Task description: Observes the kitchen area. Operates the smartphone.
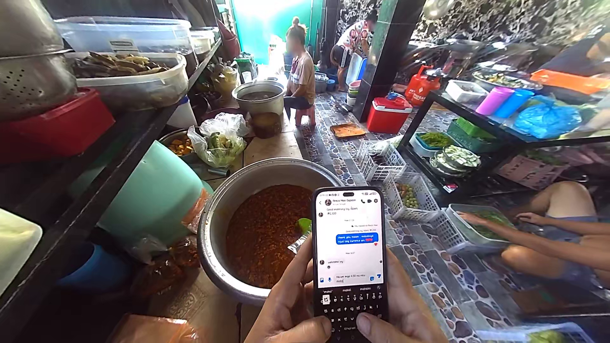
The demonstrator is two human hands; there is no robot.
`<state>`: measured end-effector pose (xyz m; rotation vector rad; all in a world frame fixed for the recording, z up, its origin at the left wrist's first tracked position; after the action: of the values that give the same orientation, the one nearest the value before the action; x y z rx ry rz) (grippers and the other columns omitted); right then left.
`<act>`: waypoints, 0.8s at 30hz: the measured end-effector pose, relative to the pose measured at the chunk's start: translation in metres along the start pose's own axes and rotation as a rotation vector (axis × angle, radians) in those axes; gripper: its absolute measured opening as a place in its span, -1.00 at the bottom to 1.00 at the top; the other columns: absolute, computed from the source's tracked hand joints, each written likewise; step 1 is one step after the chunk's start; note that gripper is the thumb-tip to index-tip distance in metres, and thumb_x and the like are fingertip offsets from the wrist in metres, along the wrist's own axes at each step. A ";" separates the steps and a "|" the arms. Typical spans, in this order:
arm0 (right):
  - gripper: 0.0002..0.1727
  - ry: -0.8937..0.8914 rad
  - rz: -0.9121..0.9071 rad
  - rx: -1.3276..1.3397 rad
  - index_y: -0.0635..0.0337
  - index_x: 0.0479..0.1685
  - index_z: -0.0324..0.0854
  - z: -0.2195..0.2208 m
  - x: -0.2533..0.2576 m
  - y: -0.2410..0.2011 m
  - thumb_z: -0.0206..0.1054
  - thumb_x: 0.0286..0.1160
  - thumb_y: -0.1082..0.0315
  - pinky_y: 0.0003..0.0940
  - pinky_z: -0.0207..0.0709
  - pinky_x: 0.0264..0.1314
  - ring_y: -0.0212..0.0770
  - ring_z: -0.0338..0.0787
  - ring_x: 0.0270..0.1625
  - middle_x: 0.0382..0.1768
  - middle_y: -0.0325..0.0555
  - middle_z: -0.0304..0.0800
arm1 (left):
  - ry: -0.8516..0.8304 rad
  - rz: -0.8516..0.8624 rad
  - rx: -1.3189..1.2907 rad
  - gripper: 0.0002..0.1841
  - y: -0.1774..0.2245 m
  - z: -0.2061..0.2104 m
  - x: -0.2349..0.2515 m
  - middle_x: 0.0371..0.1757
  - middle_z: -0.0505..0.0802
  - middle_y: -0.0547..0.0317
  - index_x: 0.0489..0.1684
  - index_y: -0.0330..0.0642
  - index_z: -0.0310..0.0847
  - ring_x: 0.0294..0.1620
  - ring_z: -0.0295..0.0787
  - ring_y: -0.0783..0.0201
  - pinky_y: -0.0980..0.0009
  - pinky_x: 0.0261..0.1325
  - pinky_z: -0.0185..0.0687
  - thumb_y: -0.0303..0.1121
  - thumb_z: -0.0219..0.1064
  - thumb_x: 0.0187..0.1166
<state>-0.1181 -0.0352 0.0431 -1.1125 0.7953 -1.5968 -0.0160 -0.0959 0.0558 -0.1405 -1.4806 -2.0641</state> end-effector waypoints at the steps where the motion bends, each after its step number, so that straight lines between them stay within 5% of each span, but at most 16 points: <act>1: 0.10 -0.004 0.000 -0.004 0.25 0.78 -0.64 0.000 0.000 0.000 0.13 0.30 0.77 -0.08 0.91 -0.15 0.00 0.80 0.34 0.57 -0.01 0.51 | -0.002 0.001 -0.005 0.03 0.000 0.000 0.000 0.73 0.41 0.05 0.91 -0.11 -0.56 0.53 0.60 0.15 0.13 0.32 0.73 -0.74 0.09 0.40; 6: 0.10 -0.013 -0.011 -0.016 0.26 0.77 -0.66 0.001 0.001 0.000 0.11 0.28 0.77 -0.10 0.90 -0.10 -0.03 0.79 0.37 0.58 -0.02 0.48 | 0.010 -0.007 0.007 0.05 0.001 0.000 -0.001 0.72 0.43 0.07 0.90 -0.14 -0.58 0.52 0.61 0.16 0.12 0.30 0.75 -0.75 0.09 0.36; 12: -0.06 0.198 -0.088 -0.068 0.34 0.70 -0.30 -0.005 0.002 -0.007 0.28 0.38 0.74 -0.21 0.91 -0.12 -0.12 0.88 0.19 0.37 -0.04 0.70 | -0.008 0.007 0.078 0.05 0.003 0.008 -0.001 0.75 0.36 0.03 0.88 -0.24 -0.61 0.49 0.62 0.21 0.16 0.30 0.74 -0.74 0.12 0.37; 14: -0.08 0.171 -0.106 -0.077 0.38 0.74 -0.36 -0.006 0.001 -0.005 0.23 0.47 0.69 -0.19 0.90 -0.12 -0.12 0.87 0.22 0.42 -0.04 0.66 | 0.009 0.005 0.081 0.04 0.003 0.006 -0.001 0.74 0.38 0.02 0.88 -0.25 -0.60 0.51 0.61 0.18 0.14 0.34 0.73 -0.75 0.13 0.38; 17: -0.12 0.066 -0.080 0.054 0.12 0.85 -0.49 -0.004 0.001 0.003 0.01 0.61 0.52 -0.16 0.89 -0.06 -0.14 0.75 0.43 0.59 -0.18 0.52 | 0.064 0.016 0.057 0.04 0.000 -0.001 0.001 0.69 0.46 0.05 0.88 -0.23 -0.56 0.49 0.64 0.17 0.11 0.38 0.72 -0.75 0.15 0.39; 20: -0.14 0.073 -0.045 0.040 0.19 0.84 -0.53 -0.002 0.002 0.002 -0.14 0.54 0.61 -0.18 0.88 -0.03 -0.17 0.74 0.43 0.58 -0.19 0.50 | 0.129 0.002 0.081 0.06 -0.001 -0.003 0.002 0.66 0.51 0.07 0.86 -0.25 -0.57 0.44 0.71 0.17 0.12 0.34 0.78 -0.78 0.23 0.41; 24: 0.12 -0.021 -0.038 0.008 0.28 0.79 -0.68 0.002 0.003 0.003 0.24 0.42 0.64 -0.03 0.88 0.06 -0.01 0.72 0.45 0.62 0.00 0.42 | 0.204 -0.021 0.117 0.04 -0.002 -0.005 0.002 0.61 0.56 0.01 0.84 -0.32 -0.57 0.36 0.77 0.15 0.11 0.31 0.81 -0.83 0.22 0.41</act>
<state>-0.1154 -0.0384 0.0421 -1.1429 0.7568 -1.6161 -0.0171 -0.1013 0.0533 0.1285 -1.4753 -1.9380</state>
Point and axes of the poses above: each hand's wrist, its own x-axis towards the middle knuckle, its own z-axis out of the palm, y = z × x, the point moved 10 cm from there along x, towards the middle knuckle
